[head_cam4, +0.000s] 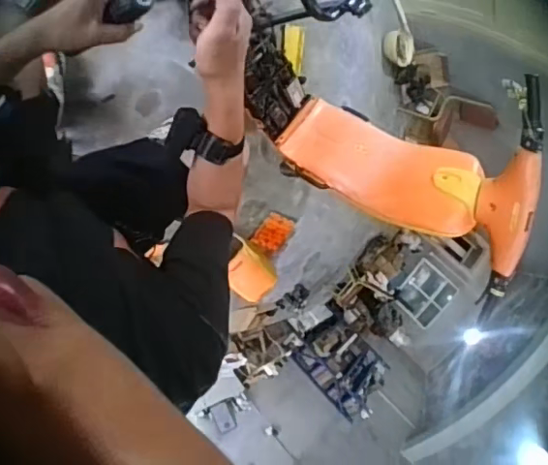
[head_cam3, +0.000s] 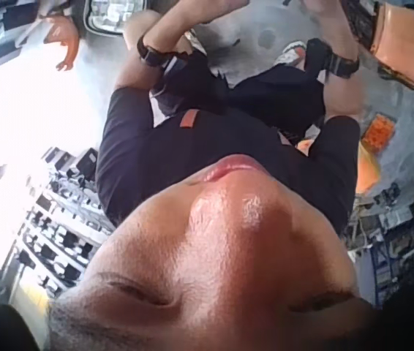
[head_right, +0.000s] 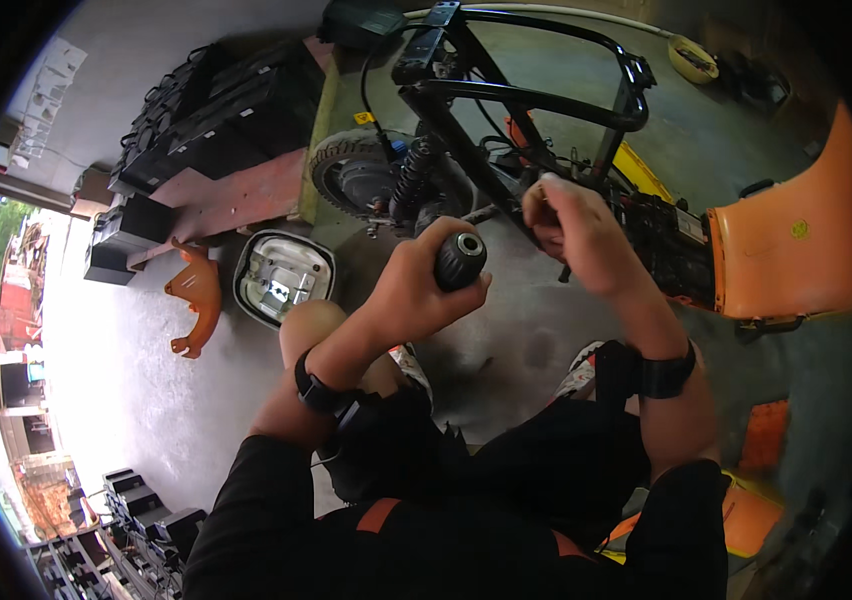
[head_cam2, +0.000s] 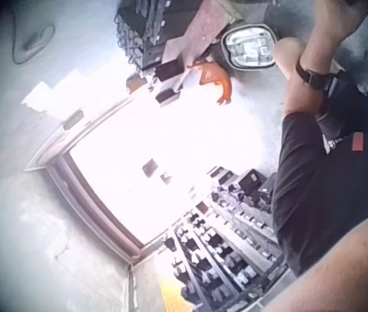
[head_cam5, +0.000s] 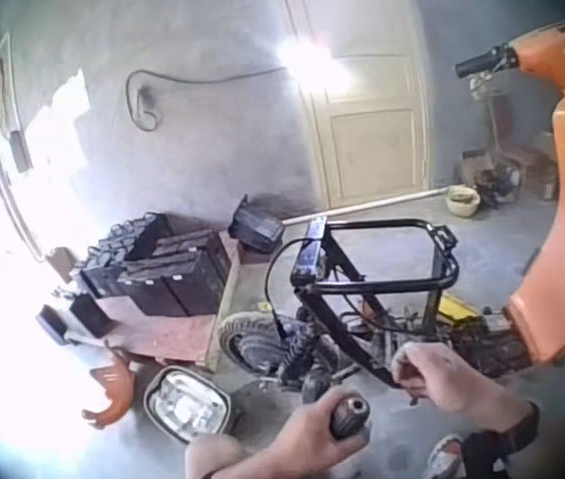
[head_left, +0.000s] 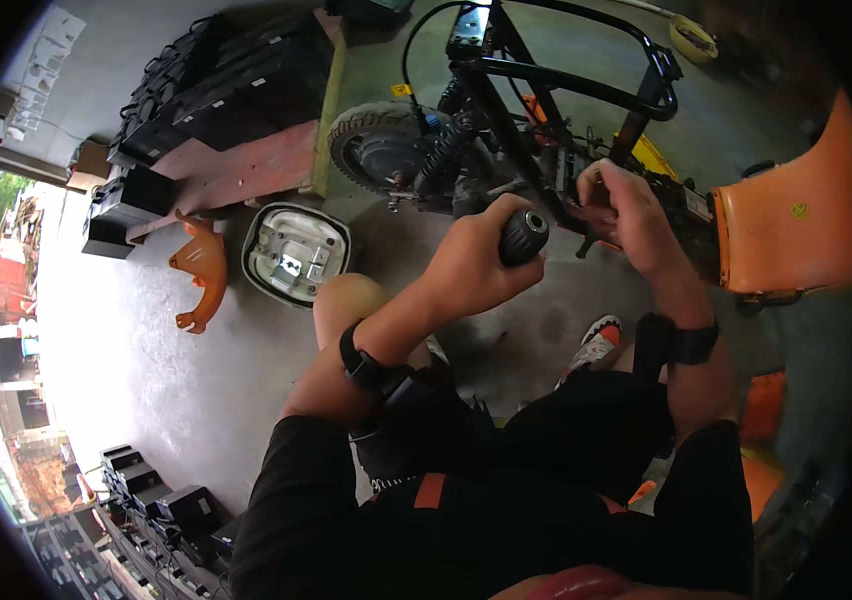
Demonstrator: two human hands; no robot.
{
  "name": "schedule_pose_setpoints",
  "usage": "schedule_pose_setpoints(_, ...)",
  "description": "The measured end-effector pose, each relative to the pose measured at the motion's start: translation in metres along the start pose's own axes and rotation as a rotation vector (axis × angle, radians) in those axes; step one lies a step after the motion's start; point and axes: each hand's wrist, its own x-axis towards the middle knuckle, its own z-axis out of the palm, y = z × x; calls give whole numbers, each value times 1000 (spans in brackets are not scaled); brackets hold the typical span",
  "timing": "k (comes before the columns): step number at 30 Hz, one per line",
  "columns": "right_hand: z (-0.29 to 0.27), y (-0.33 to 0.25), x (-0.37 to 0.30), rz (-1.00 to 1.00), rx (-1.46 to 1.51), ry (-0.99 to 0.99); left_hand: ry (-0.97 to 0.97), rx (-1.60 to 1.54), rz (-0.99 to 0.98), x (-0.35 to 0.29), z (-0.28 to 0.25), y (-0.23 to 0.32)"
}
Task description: The recorder is removing plastic body panels and screws from an electric motorcycle frame using an electric drill.
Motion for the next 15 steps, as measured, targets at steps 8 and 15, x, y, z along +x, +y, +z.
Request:
schedule_pose_setpoints(8, 24, 6, -6, -196, -369, 32, -35, 13, -84, 10, 2, -10)
schedule_pose_setpoints(15, 20, 10, 1, -194, -274, -32, -78, 7, -140, 11, 5, -13)
